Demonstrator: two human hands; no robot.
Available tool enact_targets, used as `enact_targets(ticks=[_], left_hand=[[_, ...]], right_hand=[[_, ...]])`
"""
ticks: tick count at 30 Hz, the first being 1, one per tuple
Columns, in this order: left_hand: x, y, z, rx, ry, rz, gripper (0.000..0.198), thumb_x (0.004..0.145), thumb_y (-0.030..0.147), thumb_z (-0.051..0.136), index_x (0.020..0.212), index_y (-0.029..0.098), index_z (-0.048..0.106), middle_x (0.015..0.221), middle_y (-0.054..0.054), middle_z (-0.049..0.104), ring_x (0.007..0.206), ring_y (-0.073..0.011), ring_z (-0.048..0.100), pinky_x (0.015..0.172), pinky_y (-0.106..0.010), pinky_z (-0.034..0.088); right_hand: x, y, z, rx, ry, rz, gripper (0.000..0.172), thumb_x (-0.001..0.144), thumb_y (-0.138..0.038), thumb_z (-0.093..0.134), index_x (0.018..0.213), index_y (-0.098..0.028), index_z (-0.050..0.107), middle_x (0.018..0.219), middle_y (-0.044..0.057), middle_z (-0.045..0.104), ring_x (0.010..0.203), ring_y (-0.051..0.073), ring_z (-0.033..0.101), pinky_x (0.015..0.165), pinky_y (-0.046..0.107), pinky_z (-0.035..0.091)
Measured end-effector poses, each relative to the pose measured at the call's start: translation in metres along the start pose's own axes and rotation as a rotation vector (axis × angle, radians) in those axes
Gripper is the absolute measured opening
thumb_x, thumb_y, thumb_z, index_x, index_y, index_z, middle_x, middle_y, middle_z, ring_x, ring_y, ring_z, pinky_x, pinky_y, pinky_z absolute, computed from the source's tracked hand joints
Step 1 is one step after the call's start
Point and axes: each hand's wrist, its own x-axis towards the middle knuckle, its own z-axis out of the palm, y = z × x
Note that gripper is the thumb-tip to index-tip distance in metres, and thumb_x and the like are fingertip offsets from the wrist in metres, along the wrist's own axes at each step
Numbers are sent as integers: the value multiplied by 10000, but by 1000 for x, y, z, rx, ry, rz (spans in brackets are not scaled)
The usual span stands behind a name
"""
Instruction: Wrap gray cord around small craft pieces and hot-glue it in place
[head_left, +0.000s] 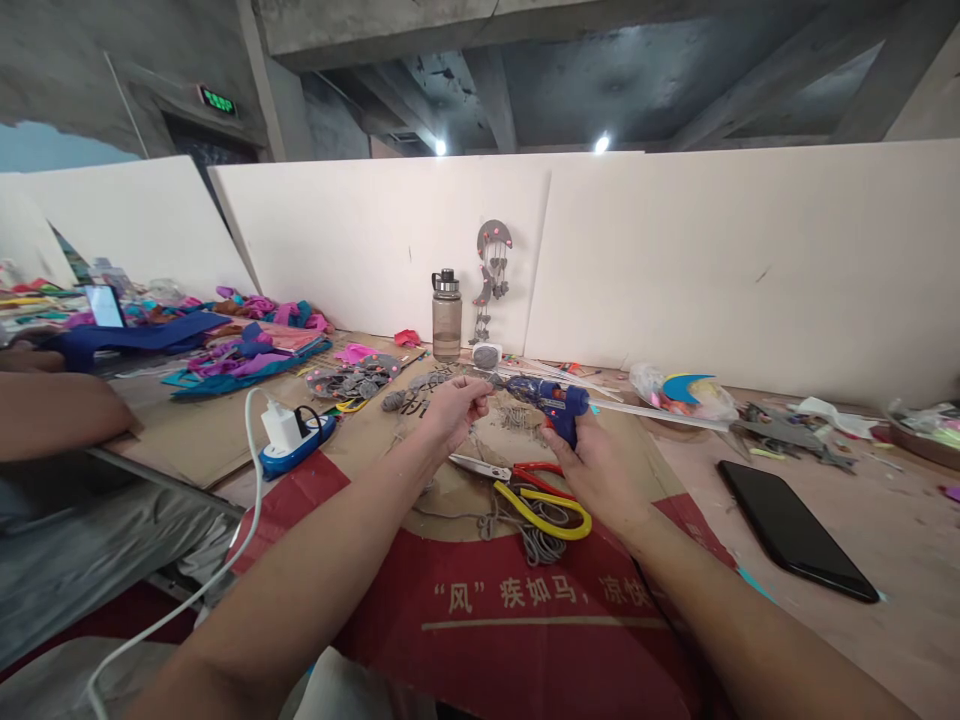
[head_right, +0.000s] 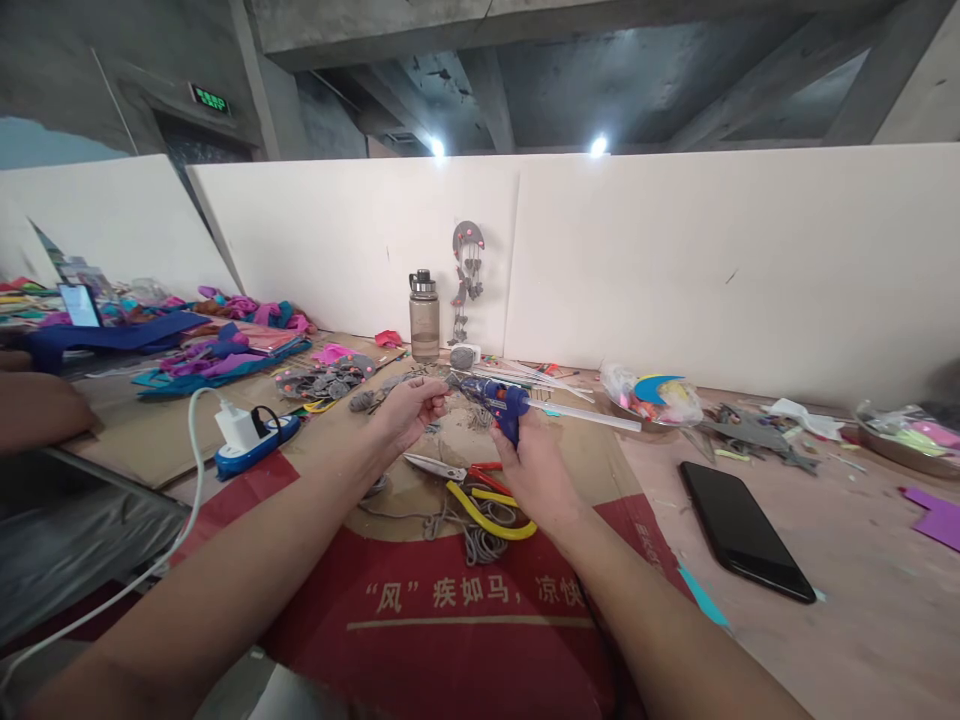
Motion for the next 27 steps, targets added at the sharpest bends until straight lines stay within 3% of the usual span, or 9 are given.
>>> enact_targets(ticks=[16, 27], left_hand=[[1, 1, 0, -63, 17, -75, 161, 585, 130, 713, 588, 116, 552, 554, 5, 520, 457, -37, 413, 444, -178, 344], [-1, 3, 1, -51, 15, -33, 170, 590, 130, 704, 584, 120, 535, 547, 14, 499, 453, -40, 399, 449, -194, 333]], right_hand=[[-2, -2, -3, -13, -16, 30, 340, 895, -346, 445, 1172, -155, 499, 1048, 124, 644, 936, 252, 603, 821, 379, 467], [-3, -2, -5, -63, -38, 25, 310, 898, -344, 424, 1123, -154, 522, 987, 125, 657, 878, 254, 617, 767, 367, 474]])
